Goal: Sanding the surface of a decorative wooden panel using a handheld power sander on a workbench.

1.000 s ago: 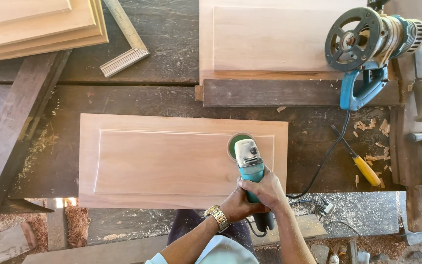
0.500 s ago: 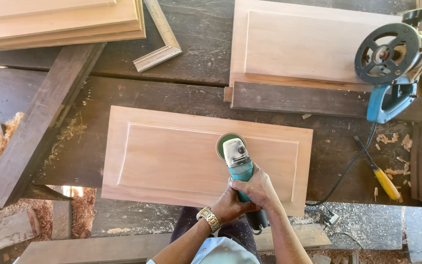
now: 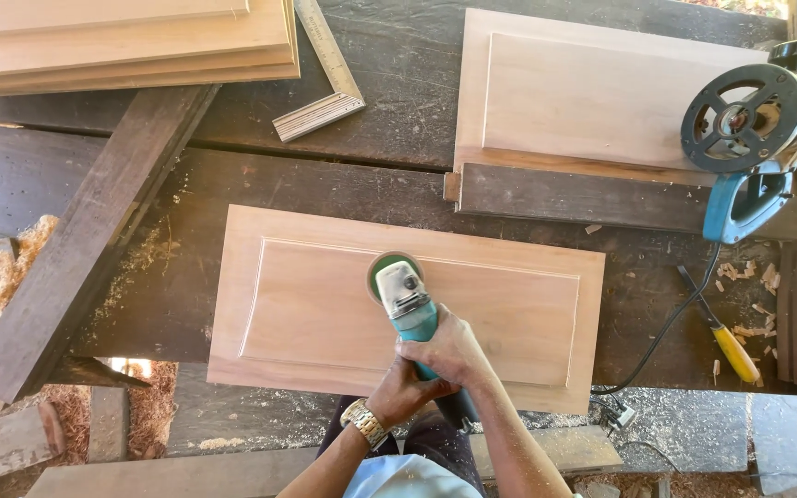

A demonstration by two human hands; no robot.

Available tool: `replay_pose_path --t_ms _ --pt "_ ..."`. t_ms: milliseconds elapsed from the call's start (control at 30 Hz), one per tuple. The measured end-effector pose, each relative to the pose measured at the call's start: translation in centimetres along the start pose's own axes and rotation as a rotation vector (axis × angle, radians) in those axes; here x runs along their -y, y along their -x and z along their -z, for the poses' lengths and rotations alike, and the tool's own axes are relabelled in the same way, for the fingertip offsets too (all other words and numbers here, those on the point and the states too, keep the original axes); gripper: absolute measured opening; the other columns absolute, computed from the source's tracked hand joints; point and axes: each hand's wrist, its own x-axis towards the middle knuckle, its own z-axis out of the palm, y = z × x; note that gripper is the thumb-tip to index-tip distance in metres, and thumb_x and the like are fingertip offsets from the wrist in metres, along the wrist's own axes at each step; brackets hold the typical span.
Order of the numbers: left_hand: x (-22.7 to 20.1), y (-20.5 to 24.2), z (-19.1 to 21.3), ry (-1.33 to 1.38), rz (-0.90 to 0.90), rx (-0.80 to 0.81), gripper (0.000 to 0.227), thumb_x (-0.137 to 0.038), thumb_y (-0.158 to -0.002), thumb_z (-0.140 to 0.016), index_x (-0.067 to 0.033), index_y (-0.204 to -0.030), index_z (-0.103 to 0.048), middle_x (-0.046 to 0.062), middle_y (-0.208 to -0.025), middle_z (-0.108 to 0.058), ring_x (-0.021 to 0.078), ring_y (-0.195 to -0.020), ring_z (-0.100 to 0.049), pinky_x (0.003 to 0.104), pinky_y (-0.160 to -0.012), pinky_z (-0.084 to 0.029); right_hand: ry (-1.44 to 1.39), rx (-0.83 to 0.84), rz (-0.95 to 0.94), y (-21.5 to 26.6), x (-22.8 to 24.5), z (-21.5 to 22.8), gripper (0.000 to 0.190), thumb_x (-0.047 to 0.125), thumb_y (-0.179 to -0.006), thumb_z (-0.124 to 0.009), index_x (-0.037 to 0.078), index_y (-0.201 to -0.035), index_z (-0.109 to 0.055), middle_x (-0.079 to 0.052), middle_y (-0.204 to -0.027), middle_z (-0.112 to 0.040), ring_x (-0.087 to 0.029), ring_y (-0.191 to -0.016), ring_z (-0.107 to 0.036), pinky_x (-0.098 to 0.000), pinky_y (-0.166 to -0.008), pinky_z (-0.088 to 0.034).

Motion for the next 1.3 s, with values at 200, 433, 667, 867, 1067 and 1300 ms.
replay_pose_path --t_ms 200,433,667,867,1067,1300 --pt "-0.1 2.0 1.6 0.028 -0.069 -0.043 0.078 -0.019 -0.079 -0.088 -0.0050 -0.140 -0.042 0.010 -0.127 -0.064 0.0181 -0.117 -0.063 0.036 -0.099 -0.056 0.063 0.047 0.015 0.7 1.7 -1.7 0.066 0.038 -0.061 -0.086 0.001 -0.112 -0.066 -0.021 -0.103 -0.076 -0.032 -0.099 -0.074 -0.0411 -0.088 -0.058" --pt "1.2 1.9 -0.4 0.024 0.028 -0.010 0.077 -0.019 -0.078 -0.088 -0.0056 -0.139 -0.043 0.009 -0.125 -0.067 0.0171 -0.116 -0.064 0.036 -0.097 -0.057 0.009 0.026 -0.026 2.5 0.2 -0.7 0.067 0.037 -0.062 -0.086 0.001 -0.114 -0.065 -0.019 -0.103 -0.077 -0.030 -0.099 -0.076 -0.0405 -0.089 -0.059" --pt "0.3 1.3 -3.8 0.014 0.095 0.083 0.075 -0.019 -0.079 -0.087 -0.0056 -0.140 -0.044 0.009 -0.127 -0.067 0.0174 -0.117 -0.065 0.035 -0.098 -0.058 -0.058 -0.027 -0.074 3.7 -3.4 1.4 0.070 0.033 -0.061 -0.087 0.002 -0.120 -0.064 -0.017 -0.106 -0.077 -0.028 -0.102 -0.076 -0.0389 -0.091 -0.059" --pt "1.1 -0.1 -7.0 -0.005 0.071 0.117 0.080 -0.016 -0.079 -0.086 -0.0062 -0.142 -0.039 0.009 -0.130 -0.064 0.0167 -0.119 -0.062 0.035 -0.100 -0.056 -0.063 -0.061 -0.116 4.6 -5.6 4.2 0.071 0.034 -0.061 -0.085 0.005 -0.123 -0.064 -0.015 -0.110 -0.077 -0.028 -0.105 -0.075 -0.0395 -0.093 -0.058" --pt "2.0 -1.5 -10.3 -0.026 0.094 0.186 0.078 -0.016 -0.080 -0.084 -0.0055 -0.142 -0.038 0.011 -0.129 -0.065 0.0184 -0.119 -0.062 0.038 -0.102 -0.056 -0.100 -0.116 -0.134 5.3 -9.4 6.5 0.070 0.036 -0.060 -0.086 0.004 -0.119 -0.066 -0.016 -0.108 -0.077 -0.028 -0.104 -0.075 -0.0401 -0.092 -0.058" --pt "4.0 -3.5 -14.2 -0.058 0.034 0.238 0.079 -0.018 -0.081 -0.086 -0.0081 -0.144 -0.040 0.010 -0.134 -0.063 0.0185 -0.124 -0.060 0.037 -0.106 -0.052 -0.093 -0.162 -0.191 6.1 -12.6 9.8 0.068 0.039 -0.061 -0.088 0.004 -0.116 -0.067 -0.016 -0.105 -0.077 -0.027 -0.101 -0.076 -0.0397 -0.089 -0.058"
